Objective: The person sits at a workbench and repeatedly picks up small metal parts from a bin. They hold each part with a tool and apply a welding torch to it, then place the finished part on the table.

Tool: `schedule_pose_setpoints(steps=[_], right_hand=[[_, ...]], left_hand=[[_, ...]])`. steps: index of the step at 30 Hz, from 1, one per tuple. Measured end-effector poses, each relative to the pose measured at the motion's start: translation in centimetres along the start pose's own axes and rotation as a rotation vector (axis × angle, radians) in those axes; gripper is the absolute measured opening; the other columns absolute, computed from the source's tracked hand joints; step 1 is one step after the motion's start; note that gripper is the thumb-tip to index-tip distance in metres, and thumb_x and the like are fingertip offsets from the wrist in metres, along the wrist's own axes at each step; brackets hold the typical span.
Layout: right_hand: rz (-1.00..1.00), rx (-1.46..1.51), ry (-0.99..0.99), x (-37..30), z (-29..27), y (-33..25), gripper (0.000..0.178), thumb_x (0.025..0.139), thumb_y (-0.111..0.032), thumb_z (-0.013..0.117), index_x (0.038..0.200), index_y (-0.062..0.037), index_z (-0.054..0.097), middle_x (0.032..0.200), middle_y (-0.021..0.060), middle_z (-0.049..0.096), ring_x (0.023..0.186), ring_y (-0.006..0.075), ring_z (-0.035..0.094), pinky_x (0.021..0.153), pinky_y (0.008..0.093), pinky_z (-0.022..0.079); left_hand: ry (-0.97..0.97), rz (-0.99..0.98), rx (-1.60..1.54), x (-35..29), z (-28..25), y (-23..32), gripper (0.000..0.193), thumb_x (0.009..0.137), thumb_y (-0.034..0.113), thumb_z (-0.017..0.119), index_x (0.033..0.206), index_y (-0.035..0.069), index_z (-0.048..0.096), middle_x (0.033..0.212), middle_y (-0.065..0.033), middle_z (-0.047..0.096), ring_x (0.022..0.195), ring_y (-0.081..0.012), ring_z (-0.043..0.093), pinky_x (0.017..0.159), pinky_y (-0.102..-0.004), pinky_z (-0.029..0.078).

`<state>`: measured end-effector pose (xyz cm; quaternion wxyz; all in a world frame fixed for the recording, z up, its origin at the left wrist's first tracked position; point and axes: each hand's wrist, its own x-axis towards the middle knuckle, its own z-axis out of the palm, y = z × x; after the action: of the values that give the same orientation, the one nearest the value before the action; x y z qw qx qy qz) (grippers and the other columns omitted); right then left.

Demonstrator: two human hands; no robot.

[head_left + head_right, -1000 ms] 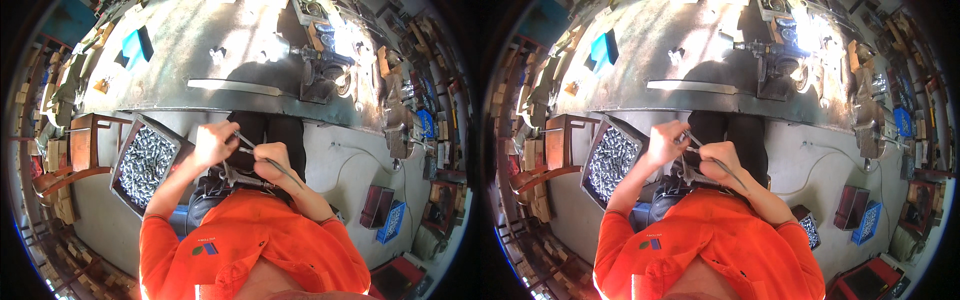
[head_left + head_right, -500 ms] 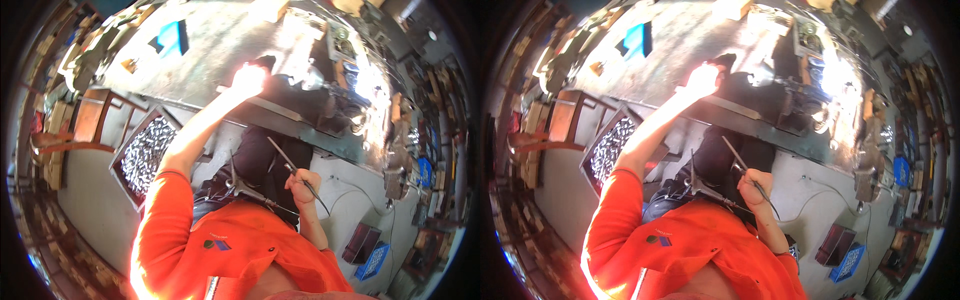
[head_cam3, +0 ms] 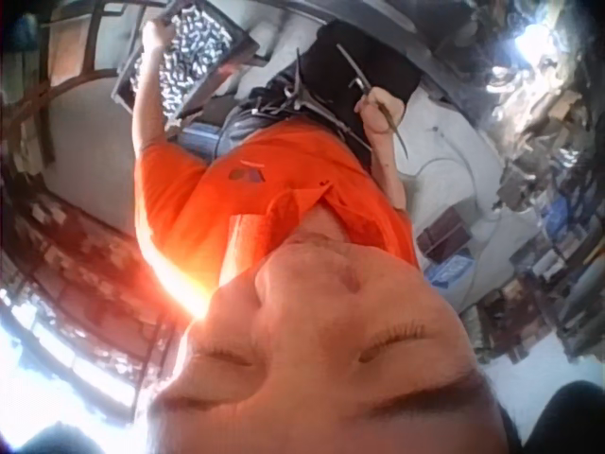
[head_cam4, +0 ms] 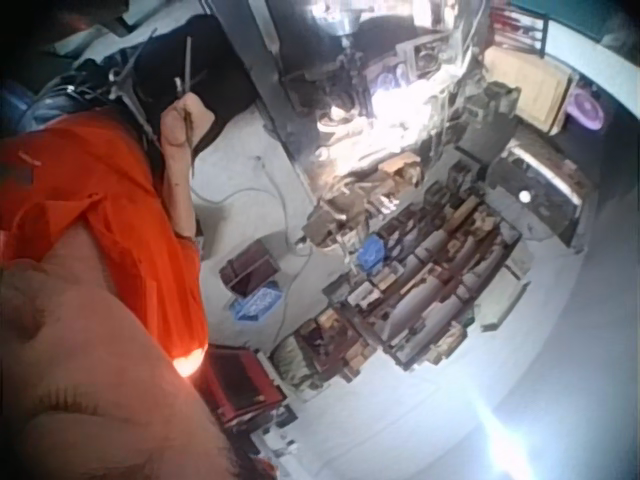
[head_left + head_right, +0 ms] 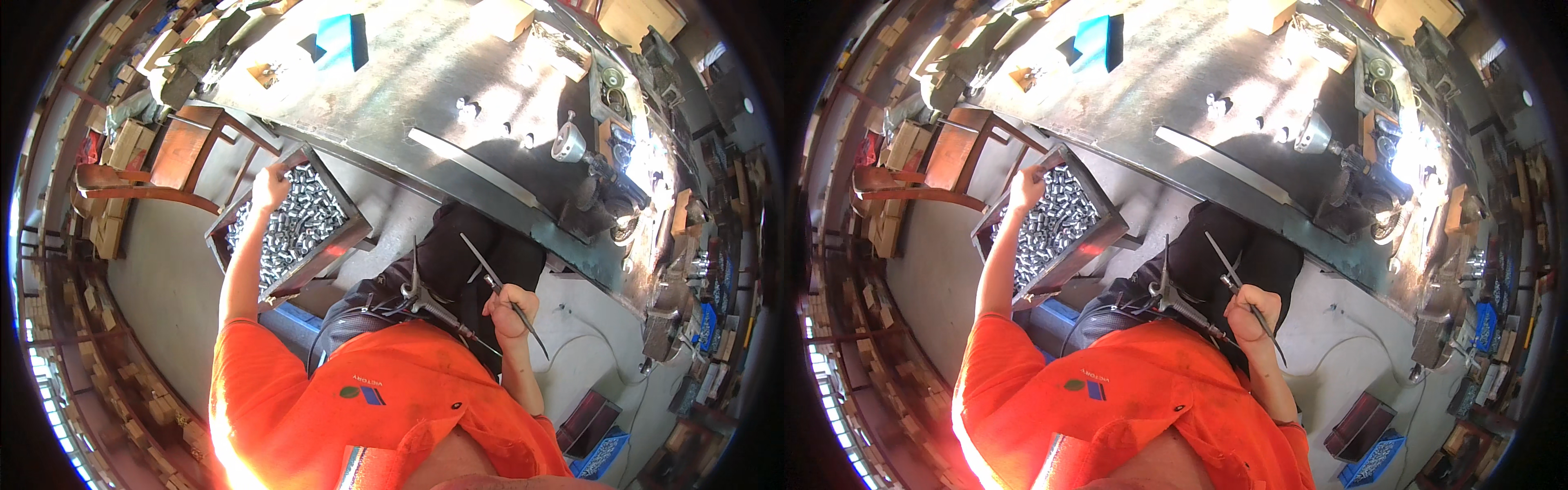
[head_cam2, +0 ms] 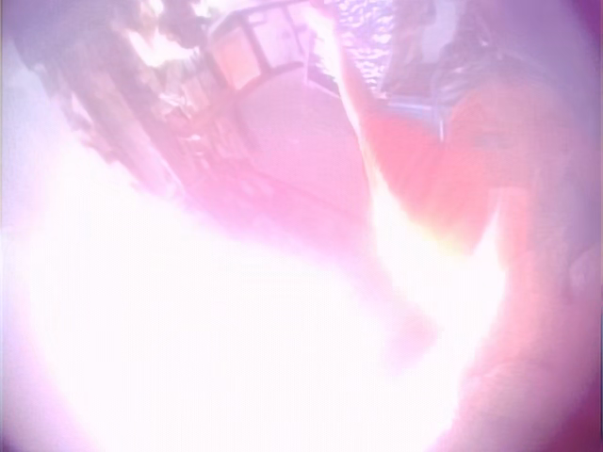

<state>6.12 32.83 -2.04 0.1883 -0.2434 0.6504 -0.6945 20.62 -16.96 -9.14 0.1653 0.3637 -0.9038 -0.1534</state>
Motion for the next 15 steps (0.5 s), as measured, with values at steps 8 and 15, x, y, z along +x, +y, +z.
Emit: schedule_pose_setpoints(steps=[8,15], right_hand=[[0.005,-0.016,-0.011,0.2,0.5,-0.2,0.027,0.066,0.017,0.037,0.052,-0.0051,0.03,0.049,0.0041,0.04,0.043,0.0111,0.041,0.041,0.0262,0.04],[0.009,-0.029,0.021,-0.3,0.5,0.4,0.028,0.069,0.017,0.036,0.052,-0.0044,0.03,0.048,0.004,0.04,0.042,0.0104,0.04,0.039,0.0254,0.039]], left_hand=[[-0.044,-0.078,0.471,-0.8,4.3,-0.9,0.034,0.076,0.03,0.063,0.098,0.005,0.053,0.083,-0.019,0.064,0.078,-0.0359,0.064,0.069,-0.0471,0.051],[0.034,-0.128,0.491,-1.1,4.9,-1.1,0.031,0.079,0.033,0.062,0.093,0.006,0.055,0.08,-0.0183,0.065,0.072,-0.035,0.065,0.064,-0.0459,0.052]])
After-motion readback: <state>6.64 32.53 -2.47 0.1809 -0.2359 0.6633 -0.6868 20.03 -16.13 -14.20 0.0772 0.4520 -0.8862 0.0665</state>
